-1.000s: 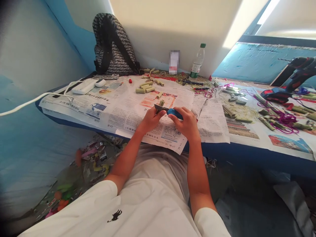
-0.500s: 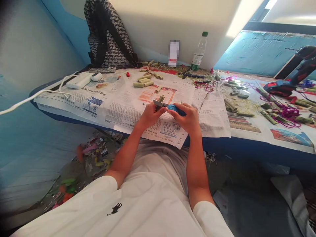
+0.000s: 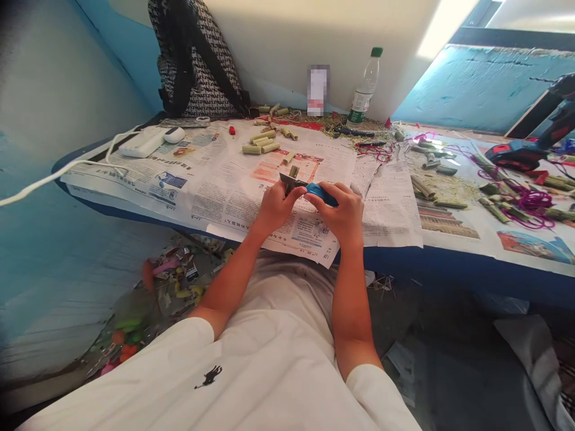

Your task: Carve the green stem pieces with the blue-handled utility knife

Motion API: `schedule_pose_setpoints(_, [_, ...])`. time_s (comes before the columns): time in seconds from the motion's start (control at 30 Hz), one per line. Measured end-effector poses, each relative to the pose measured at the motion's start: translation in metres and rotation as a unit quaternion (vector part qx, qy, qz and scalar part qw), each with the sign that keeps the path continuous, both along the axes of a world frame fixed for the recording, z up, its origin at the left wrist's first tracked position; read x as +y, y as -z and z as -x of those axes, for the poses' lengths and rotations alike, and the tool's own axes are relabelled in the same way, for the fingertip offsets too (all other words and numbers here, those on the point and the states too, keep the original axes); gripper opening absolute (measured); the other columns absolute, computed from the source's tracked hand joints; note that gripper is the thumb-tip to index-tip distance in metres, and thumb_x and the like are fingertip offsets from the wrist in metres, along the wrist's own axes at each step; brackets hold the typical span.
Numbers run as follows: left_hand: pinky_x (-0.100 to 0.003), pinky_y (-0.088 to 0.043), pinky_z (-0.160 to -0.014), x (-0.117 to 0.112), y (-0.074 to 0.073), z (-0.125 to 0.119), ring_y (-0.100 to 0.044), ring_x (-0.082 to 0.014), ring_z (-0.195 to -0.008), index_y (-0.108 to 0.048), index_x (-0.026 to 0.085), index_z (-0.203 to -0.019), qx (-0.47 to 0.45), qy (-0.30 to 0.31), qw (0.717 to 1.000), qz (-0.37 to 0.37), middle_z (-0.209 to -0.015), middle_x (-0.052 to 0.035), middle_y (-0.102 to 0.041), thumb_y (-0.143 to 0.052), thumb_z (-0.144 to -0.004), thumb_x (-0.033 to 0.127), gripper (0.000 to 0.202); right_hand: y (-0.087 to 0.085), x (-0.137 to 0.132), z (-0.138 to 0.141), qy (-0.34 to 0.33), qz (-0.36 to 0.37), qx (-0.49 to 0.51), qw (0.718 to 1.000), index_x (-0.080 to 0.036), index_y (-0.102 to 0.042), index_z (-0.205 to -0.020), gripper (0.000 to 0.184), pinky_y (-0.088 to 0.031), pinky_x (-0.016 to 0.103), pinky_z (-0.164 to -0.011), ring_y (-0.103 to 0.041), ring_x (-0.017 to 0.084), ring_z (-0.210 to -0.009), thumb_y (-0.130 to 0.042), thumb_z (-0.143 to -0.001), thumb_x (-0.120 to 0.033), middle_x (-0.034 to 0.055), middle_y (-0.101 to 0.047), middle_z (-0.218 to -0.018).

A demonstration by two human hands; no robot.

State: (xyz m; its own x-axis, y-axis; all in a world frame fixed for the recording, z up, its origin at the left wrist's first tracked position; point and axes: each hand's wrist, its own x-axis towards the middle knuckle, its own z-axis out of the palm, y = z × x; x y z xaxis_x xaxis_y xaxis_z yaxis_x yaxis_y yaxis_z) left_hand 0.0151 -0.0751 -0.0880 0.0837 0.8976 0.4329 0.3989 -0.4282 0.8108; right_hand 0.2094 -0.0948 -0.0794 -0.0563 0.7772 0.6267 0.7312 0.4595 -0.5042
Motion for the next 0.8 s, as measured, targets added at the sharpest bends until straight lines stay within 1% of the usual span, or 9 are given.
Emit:
schedule_pose_setpoints(0.13, [-0.036, -0.048, -0.082, 0.004, -0.001, 0.004, -0.067, -0.0268, -0.092, -0.071, 0.023, -0.105, -0.007, 0.046, 0.999, 0.005, -0.085, -0.0073, -0.069, -0.052, -0.097, 0.081, 0.061, -0.002, -0.002, 0.002, 0.014, 0.006, -0.004, 1.000, -0.026, -0.084, -0.114, 0.067, -0.054, 0.041, -0.081, -0.074, 0.029, -0.092, -0.052, -0.100, -0.083, 0.0111, -0.079, -0.103])
schedule_pose_setpoints(0.3, [-0.038, -0.050, -0.085, 0.009, -0.003, 0.012, -0.065, -0.0247, -0.091, -0.067, 0.022, -0.097, 0.004, 0.104, 0.994, 0.041, -0.088, -0.0076, -0.068, -0.046, -0.104, 0.074, 0.056, -0.002, -0.001, 0.001, 0.021, 0.004, -0.011, 1.000, -0.026, -0.083, -0.118, 0.067, -0.054, 0.041, -0.082, -0.073, 0.030, -0.093, -0.050, -0.101, -0.082, 0.0111, -0.079, -0.103])
schedule_pose_setpoints(0.37, [-0.038, -0.052, -0.086, 0.011, -0.004, 0.014, -0.064, -0.0235, -0.092, -0.066, 0.022, -0.097, 0.001, 0.136, 0.990, 0.048, -0.091, -0.0075, -0.069, -0.047, -0.106, 0.069, 0.052, -0.001, -0.001, 0.001, 0.021, 0.003, -0.017, 1.000, -0.027, -0.083, -0.119, 0.066, -0.054, 0.041, -0.082, -0.074, 0.030, -0.094, -0.050, -0.101, -0.081, 0.0108, -0.079, -0.105])
schedule_pose_setpoints(0.47, [-0.037, -0.053, -0.089, 0.014, -0.005, 0.017, -0.064, -0.0224, -0.095, -0.066, 0.022, -0.102, -0.023, 0.175, 0.983, 0.050, -0.096, -0.0067, -0.070, -0.057, -0.105, 0.058, 0.038, 0.000, -0.001, 0.000, 0.015, -0.002, -0.018, 1.000, -0.027, -0.082, -0.118, 0.064, -0.054, 0.040, -0.083, -0.074, 0.029, -0.095, -0.053, -0.101, -0.081, 0.0104, -0.079, -0.107])
schedule_pose_setpoints(0.53, [-0.037, -0.054, -0.091, 0.016, -0.004, 0.017, -0.065, -0.0218, -0.096, -0.066, 0.022, -0.102, -0.045, 0.181, 0.981, 0.052, -0.097, -0.0065, -0.070, -0.063, -0.103, 0.049, 0.028, 0.000, -0.001, 0.000, 0.014, -0.001, -0.021, 1.000, -0.027, -0.082, -0.118, 0.063, -0.054, 0.040, -0.084, -0.074, 0.029, -0.096, -0.053, -0.101, -0.080, 0.0103, -0.080, -0.107])
schedule_pose_setpoints(0.63, [-0.038, -0.055, -0.095, 0.019, -0.001, 0.016, -0.066, -0.0210, -0.097, -0.065, 0.022, -0.107, -0.071, 0.184, 0.979, 0.054, -0.099, -0.0070, -0.071, -0.062, -0.102, 0.040, 0.019, 0.000, -0.001, 0.001, 0.016, 0.008, -0.022, 1.000, -0.027, -0.083, -0.118, 0.064, -0.054, 0.041, -0.086, -0.075, 0.030, -0.098, -0.053, -0.100, -0.081, 0.0105, -0.080, -0.108])
schedule_pose_setpoints(0.73, [-0.040, -0.056, -0.099, 0.020, 0.001, 0.015, -0.068, -0.0222, -0.103, -0.064, 0.022, -0.116, -0.073, 0.179, 0.980, 0.055, -0.105, -0.0078, -0.073, -0.060, -0.102, 0.038, 0.022, -0.001, -0.001, 0.002, 0.012, 0.012, -0.011, 1.000, -0.028, -0.083, -0.116, 0.064, -0.054, 0.042, -0.086, -0.075, 0.031, -0.100, -0.054, -0.099, -0.082, 0.0107, -0.080, -0.109])
schedule_pose_setpoints(0.8, [-0.042, -0.056, -0.104, 0.019, 0.001, 0.016, -0.068, -0.0247, -0.112, -0.065, 0.023, -0.119, -0.063, 0.163, 0.984, 0.046, -0.110, -0.0081, -0.074, -0.062, -0.101, 0.041, 0.025, -0.002, -0.001, 0.002, 0.010, 0.011, -0.007, 1.000, -0.027, -0.084, -0.115, 0.065, -0.054, 0.041, -0.086, -0.075, 0.031, -0.100, -0.054, -0.099, -0.083, 0.0109, -0.080, -0.108])
